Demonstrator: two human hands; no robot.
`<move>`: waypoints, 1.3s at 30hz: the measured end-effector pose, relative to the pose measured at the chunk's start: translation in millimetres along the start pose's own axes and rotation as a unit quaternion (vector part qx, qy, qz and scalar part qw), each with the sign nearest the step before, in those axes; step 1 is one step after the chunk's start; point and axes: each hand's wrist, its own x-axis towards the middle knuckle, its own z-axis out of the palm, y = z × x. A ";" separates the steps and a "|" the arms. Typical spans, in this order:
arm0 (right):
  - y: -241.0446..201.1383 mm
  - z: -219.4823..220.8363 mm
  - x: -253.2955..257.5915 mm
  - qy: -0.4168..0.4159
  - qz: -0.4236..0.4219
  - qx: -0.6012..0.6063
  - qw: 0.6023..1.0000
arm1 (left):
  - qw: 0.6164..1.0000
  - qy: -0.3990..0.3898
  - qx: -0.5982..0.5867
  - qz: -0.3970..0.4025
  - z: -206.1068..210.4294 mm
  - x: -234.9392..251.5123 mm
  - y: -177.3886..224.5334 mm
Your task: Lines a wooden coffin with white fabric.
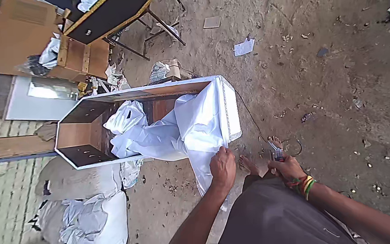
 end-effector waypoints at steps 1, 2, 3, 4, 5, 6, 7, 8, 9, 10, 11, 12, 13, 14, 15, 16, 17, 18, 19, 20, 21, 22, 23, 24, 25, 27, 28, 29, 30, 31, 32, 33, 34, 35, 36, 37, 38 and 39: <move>2.7 -5.6 -0.1 0.005 0.001 0.004 1.000 | 1.000 -0.008 0.004 0.001 -1.7 -0.3 1.1; 5.0 -10.8 1.2 0.009 0.003 0.009 1.000 | 1.000 -0.013 0.007 0.001 -3.0 -0.1 2.6; 7.4 -15.3 3.5 0.012 0.006 0.012 1.000 | 1.000 -0.015 0.010 0.001 -2.9 0.5 4.3; 8.9 -18.9 5.1 0.015 0.007 0.012 1.000 | 1.000 -0.018 0.013 0.000 -2.2 1.2 5.6; 9.2 -21.6 6.0 0.017 0.010 0.011 1.000 | 1.000 -0.020 0.014 0.000 -1.4 1.8 6.6; 8.7 -23.6 6.6 0.019 0.013 0.011 1.000 | 1.000 -0.020 0.014 0.000 -0.9 2.1 7.3; 7.6 -25.1 6.9 0.020 0.017 0.015 1.000 | 1.000 -0.014 0.013 0.002 0.1 1.8 7.6; 6.4 -25.7 7.3 0.022 0.019 0.018 0.999 | 1.000 -0.004 0.013 0.006 1.9 1.0 7.1; 4.1 -26.0 7.5 0.020 0.018 0.018 0.999 | 1.000 0.006 0.014 0.009 3.7 0.6 6.3; 1.5 -26.0 8.0 0.017 0.014 0.018 1.000 | 1.000 0.015 0.014 0.013 5.2 0.5 5.4; -1.4 -25.7 7.7 0.012 0.008 0.015 1.000 | 1.000 0.020 0.014 0.015 6.0 0.3 5.1; -3.6 -25.7 7.8 0.008 -0.001 0.005 1.000 | 1.000 0.016 0.009 0.017 5.8 0.1 5.1; -4.5 -25.4 9.0 0.005 -0.014 -0.008 1.000 | 1.000 0.010 0.003 0.017 5.4 0.3 5.5; -4.6 -25.3 11.5 -0.001 -0.031 -0.017 0.999 | 1.000 0.007 -0.004 0.017 5.3 0.9 6.0; -6.0 -25.1 12.9 -0.006 -0.043 -0.026 0.999 | 1.000 0.008 -0.006 0.016 6.3 1.8 6.5; -8.9 -24.5 12.9 -0.012 -0.052 -0.035 0.998 | 1.000 0.013 -0.003 0.015 7.5 3.0 7.1; -11.6 -23.5 13.0 -0.015 -0.059 -0.049 0.997 | 1.000 0.013 0.003 0.014 8.6 3.8 7.8; -14.7 -23.0 13.0 -0.022 -0.065 -0.068 0.995 | 1.000 0.013 0.008 0.015 9.9 4.7 8.2; -18.9 -22.7 11.6 -0.032 -0.071 -0.089 0.993 | 1.000 0.011 0.007 0.016 10.9 5.4 8.3; -22.9 -22.0 9.4 -0.043 -0.079 -0.112 0.990 | 1.000 0.006 0.002 0.018 11.7 6.2 8.2; -27.2 -21.4 6.8 -0.057 -0.085 -0.134 0.986 | 1.000 0.008 -0.002 0.019 12.6 7.3 8.1; -30.7 -19.5 4.0 -0.073 -0.089 -0.152 0.982 | 1.000 0.012 -0.006 0.021 13.7 8.3 7.5; -34.2 -16.8 0.4 -0.088 -0.092 -0.166 0.978 | 1.000 0.012 -0.010 0.023 14.8 9.2 7.2; -37.4 -13.9 -2.5 -0.104 -0.099 -0.178 0.973 | 0.999 0.015 -0.015 0.025 16.3 10.4 6.8; -42.6 -11.3 -5.4 -0.126 -0.102 -0.192 0.968 | 0.999 0.019 -0.021 0.029 17.7 12.0 6.2; -56.5 -6.4 -10.4 -0.157 -0.111 -0.251 0.949 | 0.998 0.033 -0.030 0.034 21.1 15.2 5.1; -64.2 -3.9 -11.6 -0.168 -0.129 -0.289 0.934 | 0.998 0.041 -0.033 0.034 23.6 16.2 4.2; -73.8 -0.8 -12.6 -0.177 -0.149 -0.330 0.915 | 0.996 0.075 -0.035 0.038 30.1 16.8 2.1; -86.2 2.5 -14.1 -0.183 -0.168 -0.375 0.893 | 0.990 0.131 -0.042 0.042 40.2 17.9 -0.9; -100.0 6.4 -16.1 -0.187 -0.189 -0.414 0.871 | 0.977 0.200 -0.051 0.046 52.8 20.2 -4.3; -114.2 10.5 -17.8 -0.192 -0.207 -0.444 0.851 | 0.962 0.261 -0.062 0.050 64.9 23.6 -7.6; -128.2 14.5 -18.5 -0.195 -0.223 -0.467 0.833 | 0.949 0.302 -0.069 0.050 74.2 27.5 -9.8; -141.7 18.9 -19.8 -0.198 -0.232 -0.488 0.818 | 0.942 0.323 -0.074 0.049 80.0 29.8 -10.9; -154.6 23.2 -21.4 -0.201 -0.236 -0.512 0.801 | 0.939 0.332 -0.079 0.047 83.5 30.6 -10.9; -165.8 27.5 -22.2 -0.206 -0.237 -0.536 0.783 | 0.937 0.335 -0.087 0.043 85.2 30.8 -10.6; -174.9 31.9 -21.3 -0.212 -0.236 -0.561 0.765 | 0.936 0.336 -0.096 0.037 85.8 31.5 -10.6; -181.1 36.3 -20.3 -0.217 -0.236 -0.580 0.749 | 0.937 0.333 -0.105 0.030 86.1 32.1 -10.7; -185.4 40.2 -20.4 -0.224 -0.238 -0.596 0.733 | 0.936 0.331 -0.112 0.025 87.0 32.3 -10.7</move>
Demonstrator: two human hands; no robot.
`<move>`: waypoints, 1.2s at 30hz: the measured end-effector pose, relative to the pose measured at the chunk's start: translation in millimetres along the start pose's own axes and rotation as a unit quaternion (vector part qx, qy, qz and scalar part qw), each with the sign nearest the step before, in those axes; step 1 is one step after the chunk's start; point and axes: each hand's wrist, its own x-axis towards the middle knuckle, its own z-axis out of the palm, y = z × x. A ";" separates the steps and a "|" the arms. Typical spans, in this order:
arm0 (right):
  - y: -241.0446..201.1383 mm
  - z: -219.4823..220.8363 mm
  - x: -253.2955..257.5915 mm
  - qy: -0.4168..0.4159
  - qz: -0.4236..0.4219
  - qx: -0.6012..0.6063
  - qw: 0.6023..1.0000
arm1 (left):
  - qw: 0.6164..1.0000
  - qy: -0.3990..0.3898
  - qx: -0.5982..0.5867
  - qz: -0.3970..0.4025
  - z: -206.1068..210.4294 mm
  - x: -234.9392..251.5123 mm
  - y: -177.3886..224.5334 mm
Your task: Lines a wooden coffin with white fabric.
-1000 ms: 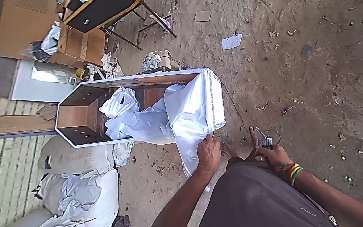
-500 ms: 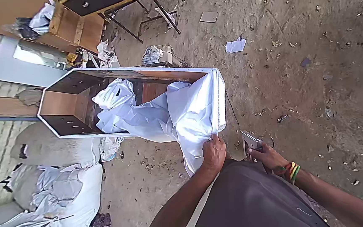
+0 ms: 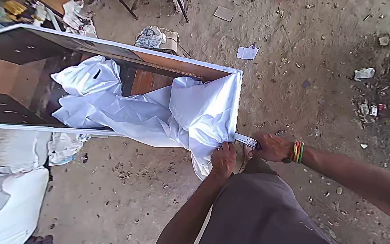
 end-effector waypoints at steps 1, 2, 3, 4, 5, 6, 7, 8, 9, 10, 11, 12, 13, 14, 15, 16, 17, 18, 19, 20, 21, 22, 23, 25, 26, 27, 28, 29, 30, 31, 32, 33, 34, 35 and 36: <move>-3.9 -1.8 1.8 -0.009 -0.003 -0.016 1.000 | 1.000 0.001 -0.005 -0.006 0.9 -0.5 -0.1; -8.1 -3.5 3.0 -0.018 0.000 -0.031 0.999 | 1.000 0.004 -0.010 -0.010 1.4 -0.5 -0.1; -11.8 -5.0 4.0 -0.028 0.007 -0.044 0.999 | 1.000 0.003 -0.016 -0.013 1.1 0.1 0.0; -13.8 -5.5 5.3 -0.032 0.012 -0.054 0.998 | 1.000 0.000 -0.023 -0.016 0.4 0.4 0.2; -14.3 -5.8 6.6 -0.033 0.014 -0.065 0.997 | 0.999 -0.004 -0.031 -0.019 -0.5 0.6 0.5; -15.4 -7.0 7.8 -0.034 0.014 -0.073 0.997 | 0.999 -0.005 -0.034 -0.019 -0.8 1.1 0.0; -17.1 -8.9 9.0 -0.038 0.015 -0.083 0.996 | 0.999 -0.004 -0.035 -0.018 -0.5 1.5 -0.9; -18.4 -10.2 10.5 -0.043 0.015 -0.095 0.994 | 0.999 -0.005 -0.036 -0.018 -0.3 1.5 -1.3; -19.4 -11.4 11.6 -0.047 0.016 -0.109 0.993 | 0.999 -0.002 -0.036 -0.017 0.4 1.3 -1.4; -20.4 -12.7 12.5 -0.053 0.016 -0.123 0.991 | 0.999 0.004 -0.034 -0.017 1.3 1.3 -1.3; -21.1 -13.8 13.2 -0.055 0.015 -0.132 0.990 | 0.999 0.008 -0.035 -0.018 1.5 1.5 -1.2; -21.4 -14.8 13.7 -0.056 0.012 -0.138 0.989 | 0.999 0.006 -0.036 -0.017 1.4 1.7 -1.3; -22.5 -16.6 14.1 -0.059 0.010 -0.145 0.988 | 0.999 0.005 -0.036 -0.016 1.5 1.7 -1.6; -24.5 -19.2 14.5 -0.066 0.010 -0.153 0.986 | 0.999 0.005 -0.035 -0.014 1.6 1.7 -2.0; -26.7 -22.3 15.2 -0.076 0.010 -0.163 0.984 | 0.999 0.006 -0.033 -0.011 1.7 1.6 -2.4; -29.2 -25.6 16.0 -0.086 0.010 -0.176 0.981 | 0.999 0.008 -0.032 -0.010 1.8 1.6 -2.6; -31.8 -29.3 17.1 -0.097 0.007 -0.192 0.977 | 0.999 0.011 -0.032 -0.010 2.1 1.6 -2.7; -33.5 -32.5 18.8 -0.106 0.001 -0.205 0.973 | 0.999 0.011 -0.036 -0.011 1.8 1.7 -2.7; -35.2 -35.2 20.5 -0.114 -0.004 -0.217 0.969 | 0.999 0.012 -0.040 -0.013 1.7 1.9 -2.7; -35.9 -36.9 22.5 -0.120 -0.009 -0.230 0.966 | 0.999 0.012 -0.042 -0.013 1.5 2.0 -2.6; -36.5 -38.2 24.8 -0.127 -0.014 -0.241 0.962 | 0.999 0.014 -0.042 -0.013 1.8 2.1 -2.7; -37.8 -39.4 26.8 -0.133 -0.016 -0.252 0.958 | 0.999 0.016 -0.040 -0.012 2.5 2.4 -3.0; -39.3 -40.3 28.6 -0.137 -0.015 -0.262 0.955 | 0.999 0.018 -0.038 -0.011 2.8 2.4 -3.3; -44.1 -41.6 30.0 -0.139 -0.007 -0.281 0.950 | 0.999 0.020 -0.034 -0.012 2.1 2.2 -3.5; -46.4 -42.2 30.0 -0.138 0.001 -0.286 0.948 | 0.999 0.020 -0.035 -0.012 1.7 2.7 -3.4; -47.7 -42.1 29.4 -0.133 0.008 -0.287 0.949 | 0.999 0.021 -0.033 -0.012 1.7 3.3 -3.2; -47.7 -40.7 28.4 -0.125 0.015 -0.284 0.950 | 0.999 0.020 -0.032 -0.013 1.9 3.3 -3.1; -46.3 -38.2 27.1 -0.113 0.021 -0.278 0.954 | 0.999 0.021 -0.033 -0.013 2.3 3.0 -3.1; -43.2 -34.8 26.0 -0.098 0.022 -0.271 0.957 | 0.999 0.018 -0.036 -0.013 2.2 2.8 -3.2; -38.0 -31.1 25.5 -0.080 0.014 -0.269 0.960 | 0.999 0.015 -0.040 -0.014 2.1 2.8 -3.1; -31.9 -27.6 25.6 -0.062 0.004 -0.269 0.961 | 0.999 0.012 -0.045 -0.014 1.3 3.1 -2.7; -25.6 -23.7 25.7 -0.043 -0.006 -0.269 0.962 | 0.999 0.008 -0.048 -0.015 -0.1 3.2 -2.1; -20.2 -20.0 25.7 -0.026 -0.016 -0.271 0.962 | 0.999 0.002 -0.050 -0.016 -1.8 3.4 -1.5; -14.3 -16.4 26.1 -0.005 -0.032 -0.272 0.962 | 0.999 -0.006 -0.050 -0.016 -3.5 4.2 -1.3; -8.7 -13.1 26.9 0.014 -0.050 -0.270 0.961 | 0.999 -0.013 -0.047 -0.016 -4.5 4.6 -1.1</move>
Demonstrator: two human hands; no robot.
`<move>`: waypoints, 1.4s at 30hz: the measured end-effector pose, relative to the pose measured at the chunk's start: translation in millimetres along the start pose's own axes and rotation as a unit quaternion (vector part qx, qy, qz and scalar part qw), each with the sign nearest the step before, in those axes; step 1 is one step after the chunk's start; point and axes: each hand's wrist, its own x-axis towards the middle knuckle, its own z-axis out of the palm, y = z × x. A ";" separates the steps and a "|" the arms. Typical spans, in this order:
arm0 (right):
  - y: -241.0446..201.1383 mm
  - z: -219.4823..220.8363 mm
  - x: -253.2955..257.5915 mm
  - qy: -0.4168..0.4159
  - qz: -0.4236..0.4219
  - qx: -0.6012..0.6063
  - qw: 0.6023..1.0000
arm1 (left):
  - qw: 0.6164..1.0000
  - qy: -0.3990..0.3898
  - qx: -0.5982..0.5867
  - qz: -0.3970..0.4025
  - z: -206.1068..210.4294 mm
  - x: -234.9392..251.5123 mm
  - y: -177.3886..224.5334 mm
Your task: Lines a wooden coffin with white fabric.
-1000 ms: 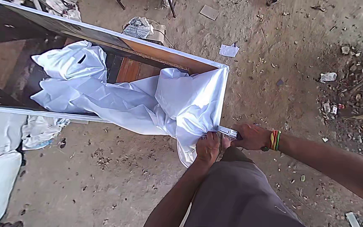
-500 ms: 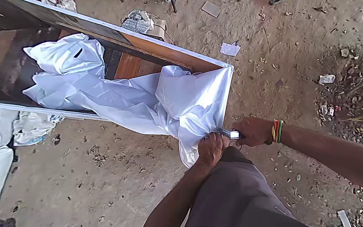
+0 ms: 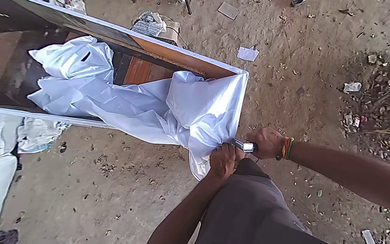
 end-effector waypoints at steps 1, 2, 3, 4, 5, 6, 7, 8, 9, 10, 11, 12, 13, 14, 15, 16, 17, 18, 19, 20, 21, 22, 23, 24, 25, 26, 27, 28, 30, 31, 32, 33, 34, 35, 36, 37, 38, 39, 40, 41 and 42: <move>1.9 3.7 0.1 0.013 -0.012 -0.003 1.000 | 1.000 -0.006 0.007 0.000 -0.7 -0.2 0.1; 3.1 5.3 -0.8 0.013 -0.015 0.000 1.000 | 1.000 -0.012 0.011 0.000 -2.0 -0.5 0.7; 5.1 6.5 -3.3 0.014 -0.016 0.001 1.000 | 1.000 -0.021 0.014 -0.001 -4.4 -0.4 1.6; 8.4 9.6 -9.0 0.017 -0.012 0.003 1.000 | 0.999 -0.033 0.017 -0.001 -6.6 -0.2 2.0; 12.7 16.7 -18.9 0.025 -0.004 -0.001 1.000 | 0.999 -0.042 0.023 0.000 -7.7 -0.3 1.9; 16.6 25.6 -32.7 0.027 0.015 0.000 1.000 | 0.998 -0.047 0.028 0.001 -8.0 0.3 1.6; 19.3 37.0 -48.4 0.025 0.043 0.017 0.999 | 0.998 -0.045 0.031 0.004 -7.5 1.0 1.3; 21.6 53.1 -64.8 0.029 0.074 0.050 0.996 | 0.999 -0.040 0.033 0.006 -7.0 1.1 1.3; 22.5 71.5 -79.9 0.033 0.114 0.100 0.988 | 0.999 -0.041 0.034 0.006 -7.3 0.9 2.0; 22.6 89.2 -91.5 0.019 0.170 0.176 0.969 | 0.998 -0.051 0.031 0.001 -8.9 0.9 3.2; 23.1 107.1 -99.0 0.007 0.227 0.268 0.936 | 0.997 -0.072 0.028 -0.005 -11.3 1.7 4.5; 24.6 126.7 -103.3 0.011 0.270 0.356 0.894 | 0.995 -0.092 0.028 -0.013 -13.4 2.9 5.6; 25.6 145.3 -104.9 0.023 0.298 0.425 0.854 | 0.993 -0.110 0.029 -0.019 -15.0 4.0 6.5; 26.2 157.2 -104.2 0.035 0.309 0.466 0.828 | 0.991 -0.131 0.031 -0.025 -17.0 5.9 7.3; 26.1 160.5 -102.9 0.038 0.302 0.484 0.820 | 0.985 -0.164 0.031 -0.033 -20.5 8.2 8.3; 26.2 156.4 -101.8 0.032 0.286 0.491 0.823 | 0.979 -0.197 0.031 -0.039 -24.1 9.9 9.7; 26.5 146.1 -101.3 0.022 0.266 0.493 0.828 | 0.973 -0.223 0.028 -0.044 -27.1 11.4 11.3; 27.6 134.3 -100.6 0.020 0.244 0.497 0.832 | 0.972 -0.227 0.027 -0.044 -28.3 12.5 12.3; 29.9 121.9 -99.1 0.020 0.224 0.502 0.835 | 0.971 -0.233 0.025 -0.047 -30.1 14.3 13.8; 33.1 110.7 -96.3 0.024 0.204 0.505 0.838 | 0.973 -0.225 0.026 -0.048 -29.5 14.8 14.9; 35.8 100.5 -91.4 0.030 0.185 0.504 0.843 | 0.974 -0.217 0.030 -0.051 -28.4 14.2 15.8; 37.4 91.2 -84.7 0.035 0.168 0.496 0.851 | 0.979 -0.194 0.037 -0.052 -25.9 11.7 15.9; 38.2 80.9 -76.7 0.035 0.152 0.477 0.865 | 0.982 -0.177 0.043 -0.056 -23.0 9.1 16.4; 38.7 70.5 -67.4 0.034 0.142 0.442 0.885 | 0.984 -0.159 0.049 -0.060 -19.7 6.6 16.7; 37.7 56.7 -58.5 0.027 0.137 0.400 0.906 | 0.987 -0.136 0.055 -0.061 -16.1 4.4 16.4; 35.8 42.0 -50.1 0.017 0.135 0.357 0.924 | 0.990 -0.118 0.056 -0.060 -13.5 3.3 15.9; 33.7 27.9 -42.6 0.006 0.131 0.323 0.937 | 0.989 -0.124 0.048 -0.064 -14.1 3.7 16.2; 31.7 15.2 -36.4 0.002 0.127 0.303 0.945 | 0.989 -0.126 0.035 -0.065 -14.6 4.4 15.9; 27.8 -7.9 -25.6 0.000 0.118 0.281 0.952 | 0.993 -0.107 0.017 -0.052 -11.0 5.7 10.6; 22.9 -15.6 -21.1 -0.001 0.117 0.277 0.954 | 0.995 -0.090 0.015 -0.037 -8.9 2.6 4.7; 18.7 -22.6 -17.2 0.000 0.119 0.272 0.955 | 0.998 -0.065 0.014 -0.020 -5.6 0.8 -1.9; 16.0 -30.5 -13.2 -0.002 0.125 0.268 0.955 | 0.999 -0.045 0.007 -0.007 -2.4 2.3 -7.4; 14.6 -36.6 -9.2 -0.006 0.128 0.265 0.956 | 1.000 -0.028 0.000 0.003 0.7 3.6 -10.9; 12.5 -40.4 -5.6 -0.013 0.132 0.260 0.956 | 1.000 -0.024 -0.009 0.009 1.8 3.5 -12.9; 10.4 -43.3 -2.2 -0.019 0.138 0.253 0.957 | 0.999 -0.028 -0.016 0.013 1.2 3.9 -14.7; 8.7 -46.9 0.8 -0.027 0.145 0.244 0.958 | 0.999 -0.032 -0.022 0.017 0.8 5.4 -16.8; 7.2 -50.5 3.0 -0.032 0.154 0.230 0.960 | 0.999 -0.028 -0.029 0.021 1.3 7.0 -19.0; 6.8 -52.4 5.0 -0.033 0.158 0.211 0.964 | 0.999 -0.017 -0.035 0.024 2.5 8.3 -20.8; 7.0 -52.6 6.7 -0.034 0.161 0.190 0.968 | 0.999 -0.009 -0.039 0.028 3.2 9.3 -22.2; 7.4 -52.0 8.2 -0.032 0.163 0.167 0.972 | 0.999 -0.005 -0.041 0.034 2.9 10.3 -23.5; 8.2 -51.5 9.5 -0.029 0.163 0.146 0.975 | 0.998 -0.005 -0.040 0.042 1.7 12.0 -24.8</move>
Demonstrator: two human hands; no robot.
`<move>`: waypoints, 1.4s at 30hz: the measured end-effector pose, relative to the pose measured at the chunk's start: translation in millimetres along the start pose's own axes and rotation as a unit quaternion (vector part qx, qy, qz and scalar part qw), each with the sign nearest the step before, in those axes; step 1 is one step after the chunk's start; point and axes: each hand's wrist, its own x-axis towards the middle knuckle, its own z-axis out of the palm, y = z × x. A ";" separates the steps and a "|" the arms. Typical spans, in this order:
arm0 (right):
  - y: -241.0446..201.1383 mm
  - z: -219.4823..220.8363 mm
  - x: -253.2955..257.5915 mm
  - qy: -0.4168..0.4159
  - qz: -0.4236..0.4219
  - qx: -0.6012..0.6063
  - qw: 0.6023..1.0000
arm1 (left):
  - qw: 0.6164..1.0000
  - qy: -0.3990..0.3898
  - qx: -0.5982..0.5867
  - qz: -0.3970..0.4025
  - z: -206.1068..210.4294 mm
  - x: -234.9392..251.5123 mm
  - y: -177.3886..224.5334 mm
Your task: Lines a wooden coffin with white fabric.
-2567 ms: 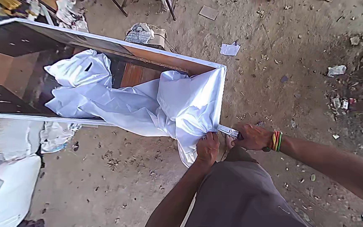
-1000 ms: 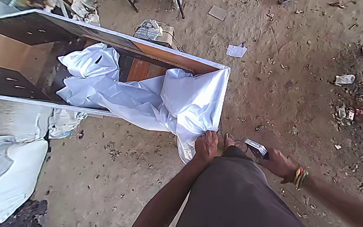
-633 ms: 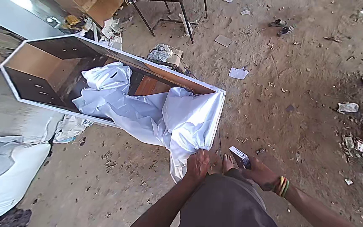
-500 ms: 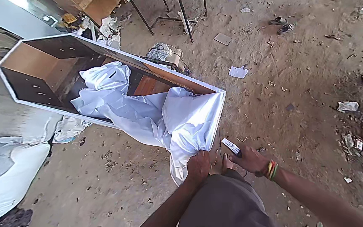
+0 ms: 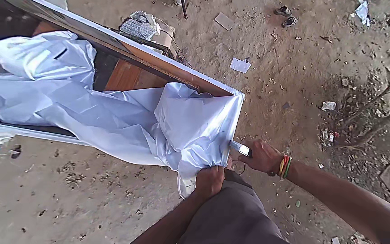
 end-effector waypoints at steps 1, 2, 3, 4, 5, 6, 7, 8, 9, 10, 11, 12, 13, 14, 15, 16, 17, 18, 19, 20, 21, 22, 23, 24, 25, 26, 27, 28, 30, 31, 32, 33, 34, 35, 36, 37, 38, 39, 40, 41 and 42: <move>1.6 1.9 1.5 0.012 -0.005 -0.013 1.000 | 1.000 -0.003 0.001 0.006 -2.0 1.2 -0.9; 5.1 6.6 3.3 0.034 -0.018 -0.017 0.999 | 1.000 -0.013 0.001 0.009 -4.8 2.6 -1.4; 10.1 13.2 5.0 0.067 -0.034 -0.012 0.997 | 0.999 -0.030 -0.002 0.010 -8.5 5.0 -1.5; 13.4 19.2 4.3 0.089 -0.042 -0.001 0.995 | 0.998 -0.056 -0.008 0.009 -13.4 7.6 -1.6; 14.9 25.0 0.7 0.103 -0.036 0.012 0.994 | 0.995 -0.099 -0.020 0.007 -20.2 11.1 -2.2; 16.5 32.5 -4.1 0.123 -0.025 0.034 0.991 | 0.985 -0.168 -0.040 0.002 -28.8 16.6 -3.9; 18.3 43.5 -11.4 0.149 -0.010 0.063 0.987 | 0.965 -0.253 -0.063 -0.005 -37.4 22.9 -6.7; 18.1 51.1 -22.0 0.146 0.021 0.108 0.983 | 0.937 -0.338 -0.088 -0.012 -44.5 31.0 -10.3; 17.2 53.4 -32.8 0.111 0.062 0.167 0.978 | 0.905 -0.411 -0.106 -0.017 -50.1 40.6 -13.4; 19.1 56.0 -40.8 0.068 0.099 0.233 0.965 | 0.876 -0.469 -0.113 -0.019 -53.9 49.7 -15.4; 23.3 61.2 -45.7 0.034 0.123 0.303 0.944 | 0.856 -0.505 -0.111 -0.014 -55.9 55.5 -16.4; 28.2 65.7 -47.5 0.018 0.132 0.365 0.922 | 0.844 -0.525 -0.108 -0.006 -57.8 59.9 -17.2; 30.9 65.4 -47.7 0.008 0.129 0.412 0.902 | 0.835 -0.540 -0.109 0.001 -60.2 64.9 -17.9; 30.9 60.7 -46.6 0.000 0.123 0.440 0.890 | 0.826 -0.553 -0.109 0.005 -63.2 69.8 -18.6; 29.7 54.1 -43.7 0.000 0.110 0.445 0.888 | 0.818 -0.565 -0.110 0.008 -65.9 74.6 -19.3; 26.9 45.1 -39.7 0.004 0.095 0.429 0.898 | 0.806 -0.581 -0.109 0.010 -68.6 80.3 -19.9; 23.1 35.0 -35.2 0.013 0.082 0.392 0.916 | 0.797 -0.594 -0.109 0.013 -70.2 84.6 -20.1; 18.0 23.7 -30.2 0.024 0.080 0.342 0.936 | 0.793 -0.601 -0.105 0.016 -70.4 86.5 -19.9; 13.3 12.3 -24.3 0.032 0.083 0.296 0.951 | 0.793 -0.600 -0.100 0.021 -69.5 86.0 -20.3; 9.6 0.1 -18.4 0.035 0.086 0.264 0.960 | 0.795 -0.598 -0.099 0.025 -68.2 85.0 -21.0; 7.1 -12.4 -12.7 0.036 0.087 0.245 0.965 | 0.794 -0.599 -0.099 0.025 -67.4 84.9 -21.7; 5.5 -23.7 -7.0 0.037 0.085 0.235 0.968 | 0.792 -0.601 -0.102 0.019 -67.3 85.8 -22.4; 4.4 -33.6 -1.5 0.037 0.081 0.227 0.970 | 0.791 -0.603 -0.104 0.011 -68.0 87.0 -23.1; 4.0 -41.6 4.1 0.031 0.079 0.215 0.973 | 0.789 -0.606 -0.105 0.008 -68.4 88.4 -23.9; 3.4 -47.8 9.4 0.021 0.078 0.201 0.976 | 0.787 -0.608 -0.105 0.011 -68.7 89.1 -24.6; 4.0 -51.5 15.0 0.012 0.075 0.189 0.979 | 0.786 -0.609 -0.105 0.015 -68.5 89.3 -25.0; 4.8 -54.2 19.6 0.002 0.076 0.176 0.981 | 0.785 -0.610 -0.106 0.016 -67.9 89.4 -25.4; 4.7 -57.1 22.5 -0.007 0.078 0.162 0.984 | 0.784 -0.611 -0.108 0.014 -67.4 89.8 -25.7; 4.1 -60.0 25.9 -0.009 0.078 0.143 0.987 | 0.777 -0.619 -0.112 0.004 -67.5 92.6 -26.3; 3.8 -59.5 26.7 -0.007 0.078 0.133 0.988 | 0.773 -0.624 -0.115 0.001 -67.8 93.6 -26.5; 3.7 -58.6 27.4 -0.004 0.078 0.128 0.989 | 0.771 -0.626 -0.116 -0.001 -67.6 94.1 -26.7; 2.8 -58.6 27.7 -0.001 0.079 0.125 0.989 | 0.771 -0.627 -0.115 0.002 -67.5 94.8 -26.8; 1.5 -58.6 27.5 0.001 0.084 0.121 0.989 | 0.771 -0.627 -0.113 0.005 -67.6 95.0 -26.4; -0.1 -58.6 27.0 0.003 0.091 0.114 0.989 | 0.771 -0.627 -0.110 0.007 -67.7 95.0 -25.9; -1.4 -57.7 26.6 0.009 0.096 0.107 0.990 | 0.771 -0.627 -0.108 0.007 -68.2 95.4 -25.5; -1.9 -55.7 27.0 0.020 0.102 0.099 0.990 | 0.772 -0.627 -0.106 0.007 -68.8 96.2 -25.2; -2.2 -52.5 27.2 0.035 0.108 0.093 0.989 | 0.772 -0.627 -0.105 0.004 -69.6 97.2 -24.8; -1.9 -47.6 26.9 0.054 0.111 0.094 0.988 | 0.770 -0.629 -0.105 -0.004 -70.8 98.0 -23.9; -0.4 -40.0 25.8 0.077 0.109 0.096 0.986 | 0.768 -0.632 -0.103 -0.012 -72.4 99.0 -22.6; 2.2 -31.0 23.5 0.100 0.103 0.096 0.985 | 0.767 -0.633 -0.101 -0.018 -73.9 99.3 -21.4; 4.5 -20.6 19.2 0.118 0.097 0.099 0.983 | 0.769 -0.632 -0.099 -0.020 -75.0 98.7 -21.4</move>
